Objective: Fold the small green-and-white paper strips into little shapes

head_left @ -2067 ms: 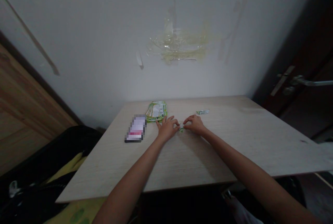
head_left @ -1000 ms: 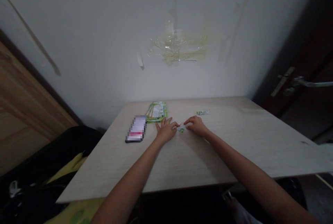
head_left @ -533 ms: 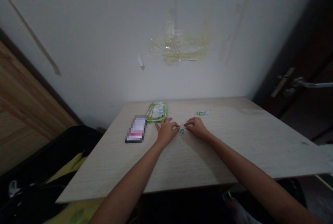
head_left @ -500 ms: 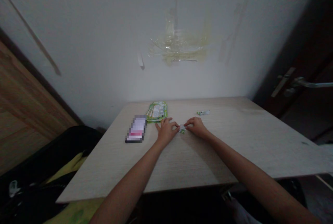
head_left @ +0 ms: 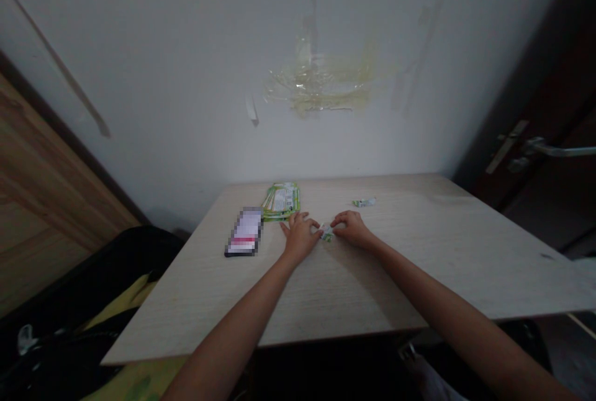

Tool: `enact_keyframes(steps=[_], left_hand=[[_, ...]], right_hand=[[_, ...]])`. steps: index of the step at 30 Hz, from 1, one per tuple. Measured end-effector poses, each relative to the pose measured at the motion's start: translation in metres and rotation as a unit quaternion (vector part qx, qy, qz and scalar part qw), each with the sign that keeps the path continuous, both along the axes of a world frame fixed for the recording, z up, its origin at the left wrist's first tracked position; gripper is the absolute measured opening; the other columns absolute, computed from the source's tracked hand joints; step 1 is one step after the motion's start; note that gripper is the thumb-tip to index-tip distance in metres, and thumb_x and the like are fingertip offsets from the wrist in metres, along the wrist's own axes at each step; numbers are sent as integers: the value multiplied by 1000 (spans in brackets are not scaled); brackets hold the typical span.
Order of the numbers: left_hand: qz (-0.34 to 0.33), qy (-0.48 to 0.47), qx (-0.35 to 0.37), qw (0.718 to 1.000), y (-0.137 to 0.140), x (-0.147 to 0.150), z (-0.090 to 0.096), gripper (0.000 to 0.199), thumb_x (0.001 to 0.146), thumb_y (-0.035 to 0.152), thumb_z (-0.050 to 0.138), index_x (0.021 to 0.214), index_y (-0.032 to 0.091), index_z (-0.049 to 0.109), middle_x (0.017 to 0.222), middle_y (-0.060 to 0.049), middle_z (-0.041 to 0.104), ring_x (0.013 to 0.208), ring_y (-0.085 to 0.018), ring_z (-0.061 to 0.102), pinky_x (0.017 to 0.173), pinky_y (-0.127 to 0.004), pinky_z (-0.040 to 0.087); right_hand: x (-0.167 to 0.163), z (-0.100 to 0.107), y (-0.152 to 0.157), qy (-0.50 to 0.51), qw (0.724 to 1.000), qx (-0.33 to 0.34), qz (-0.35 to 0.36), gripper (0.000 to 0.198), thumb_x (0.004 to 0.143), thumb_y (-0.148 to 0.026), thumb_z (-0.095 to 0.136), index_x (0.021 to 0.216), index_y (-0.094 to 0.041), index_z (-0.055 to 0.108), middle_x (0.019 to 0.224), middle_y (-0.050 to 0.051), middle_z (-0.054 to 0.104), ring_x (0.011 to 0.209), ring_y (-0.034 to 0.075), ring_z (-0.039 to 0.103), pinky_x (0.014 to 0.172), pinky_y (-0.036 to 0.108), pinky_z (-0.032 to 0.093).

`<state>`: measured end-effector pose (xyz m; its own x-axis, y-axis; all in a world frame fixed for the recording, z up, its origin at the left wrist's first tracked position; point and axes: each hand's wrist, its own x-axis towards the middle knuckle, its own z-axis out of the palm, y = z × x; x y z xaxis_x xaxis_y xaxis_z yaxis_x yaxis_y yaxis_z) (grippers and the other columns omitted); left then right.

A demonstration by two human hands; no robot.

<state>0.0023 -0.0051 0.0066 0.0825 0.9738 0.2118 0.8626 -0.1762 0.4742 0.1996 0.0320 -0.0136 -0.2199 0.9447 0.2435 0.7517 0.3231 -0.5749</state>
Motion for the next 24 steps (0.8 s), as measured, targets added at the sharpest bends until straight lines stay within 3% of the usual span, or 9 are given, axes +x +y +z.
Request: enact_keyframes(steps=[13,18,24], left_hand=[[2,-68,2,998,5,2,-5,13,79,29,70,92,26,73,141,-4,57,143,-31,30,116,-64,10],[2,-81,18,997,5,3,-5,11,78,25,72,89,25,72,137,-3,60,140,-30,34,116,-60,14],[2,-81,26,996,7,2,-5,13,79,28,73,92,25,74,135,-4,61,137,-29,38,115,-56,19]], right_hand=[[2,-7,3,6,1000,9,1,27,70,-23,69,95,-22,78,104,7,72,107,25,60,100,38,40],[2,-10,3,15,999,47,18,18,75,-34,72,86,-22,79,109,10,70,110,27,58,102,41,39],[5,-12,2,14,997,72,38,9,76,-27,73,81,-21,77,113,10,69,109,26,58,101,40,39]])
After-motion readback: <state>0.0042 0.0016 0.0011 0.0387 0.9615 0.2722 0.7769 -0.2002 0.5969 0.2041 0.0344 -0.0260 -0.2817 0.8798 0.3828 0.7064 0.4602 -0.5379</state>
